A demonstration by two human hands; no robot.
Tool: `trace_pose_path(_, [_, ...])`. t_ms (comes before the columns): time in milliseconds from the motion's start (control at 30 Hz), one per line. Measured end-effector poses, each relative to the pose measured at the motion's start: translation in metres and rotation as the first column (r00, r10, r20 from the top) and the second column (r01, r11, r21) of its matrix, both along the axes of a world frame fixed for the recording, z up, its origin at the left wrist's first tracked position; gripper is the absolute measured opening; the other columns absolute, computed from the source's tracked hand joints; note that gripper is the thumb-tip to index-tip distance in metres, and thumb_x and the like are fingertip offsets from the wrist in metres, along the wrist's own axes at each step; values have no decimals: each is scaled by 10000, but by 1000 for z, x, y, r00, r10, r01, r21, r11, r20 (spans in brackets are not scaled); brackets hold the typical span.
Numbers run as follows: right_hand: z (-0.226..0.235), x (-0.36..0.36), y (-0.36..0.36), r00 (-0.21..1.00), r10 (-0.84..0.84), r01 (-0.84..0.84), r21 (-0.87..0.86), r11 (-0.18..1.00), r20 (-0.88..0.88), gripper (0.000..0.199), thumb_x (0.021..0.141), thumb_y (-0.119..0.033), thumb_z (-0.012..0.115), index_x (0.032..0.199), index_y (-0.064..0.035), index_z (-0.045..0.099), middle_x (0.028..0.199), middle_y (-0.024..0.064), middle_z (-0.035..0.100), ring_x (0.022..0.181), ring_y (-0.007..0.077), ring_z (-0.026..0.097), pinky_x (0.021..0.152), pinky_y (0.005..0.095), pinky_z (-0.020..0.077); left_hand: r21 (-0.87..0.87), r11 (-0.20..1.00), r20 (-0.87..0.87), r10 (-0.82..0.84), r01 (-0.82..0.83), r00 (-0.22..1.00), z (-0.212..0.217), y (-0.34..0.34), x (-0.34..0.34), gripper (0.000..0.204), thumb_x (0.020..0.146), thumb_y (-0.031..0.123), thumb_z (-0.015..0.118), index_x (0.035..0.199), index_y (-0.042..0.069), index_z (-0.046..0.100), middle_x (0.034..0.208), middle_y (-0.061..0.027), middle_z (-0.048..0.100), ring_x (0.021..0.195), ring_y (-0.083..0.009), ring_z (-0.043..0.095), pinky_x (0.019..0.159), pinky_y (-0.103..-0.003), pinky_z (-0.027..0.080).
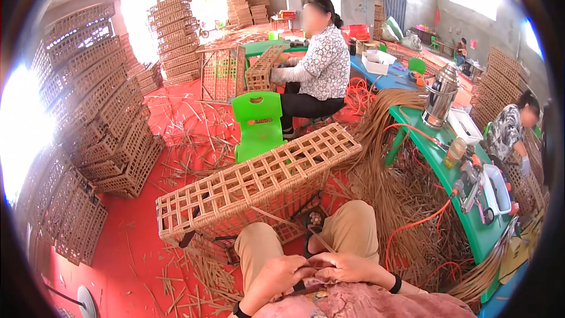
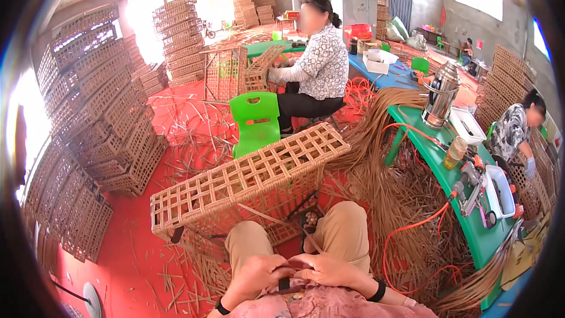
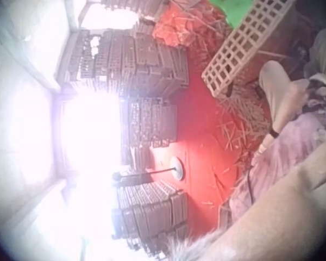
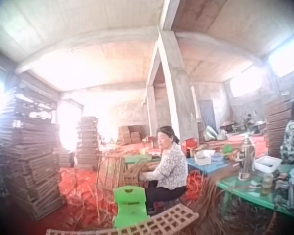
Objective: Weaving thin strips of wood into a furniture frame.
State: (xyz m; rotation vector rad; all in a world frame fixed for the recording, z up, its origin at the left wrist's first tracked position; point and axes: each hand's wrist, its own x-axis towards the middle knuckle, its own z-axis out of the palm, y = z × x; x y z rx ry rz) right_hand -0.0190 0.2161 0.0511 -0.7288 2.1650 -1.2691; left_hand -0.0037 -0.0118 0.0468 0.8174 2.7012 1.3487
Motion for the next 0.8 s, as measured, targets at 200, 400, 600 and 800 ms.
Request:
trace_pose_path(200, [10, -2, 0, 997, -59, 62, 57, 996, -49, 333, 972, -345, 598, 1162, -83, 677, 1037, 141, 706, 934, 314, 684, 811, 383, 529, 23, 980, 162, 191, -198, 968, 12, -41, -8, 146, 881, 192, 700, 872, 47, 721, 794, -152, 678, 703, -345, 659, 630, -388, 521])
trace_pose_path(400, [19, -5, -4, 986, -135, 125, 99, 987, 101, 254, 966, -250, 624, 1115, -54, 687, 907, 133, 709, 831, 246, 691, 735, 343, 523, -11, 908, 50, 420, -420, 906, 36, -77, -26, 63, 856, 37, 689, 903, 3, 714, 768, -64, 678, 736, -132, 659, 659, -296, 517])
trace_pose_path(600, [-8, 5, 4, 965, -218, 228, -58, 972, 149, 211, 963, -147, 620, 1092, 12, 674, 750, 69, 649, 655, 118, 605, 614, 293, 481, 137, 670, -274, 734, -730, 622, 52, -136, -58, 126, 915, 147, 694, 961, 30, 704, 862, -72, 691, 789, -157, 626, 739, -286, 494])
trace_pose_path(800, [-1, 6, 4, 901, -271, 306, -55, 950, 339, 215, 978, -151, 612, 1090, 20, 680, 740, 3, 614, 609, 56, 561, 530, 244, 445, -159, 537, -498, 681, -828, 537, 33, -217, -110, 413, 960, 383, 589, 1235, 78, 628, 1247, -118, 618, 1157, -267, 567, 998, -392, 409])
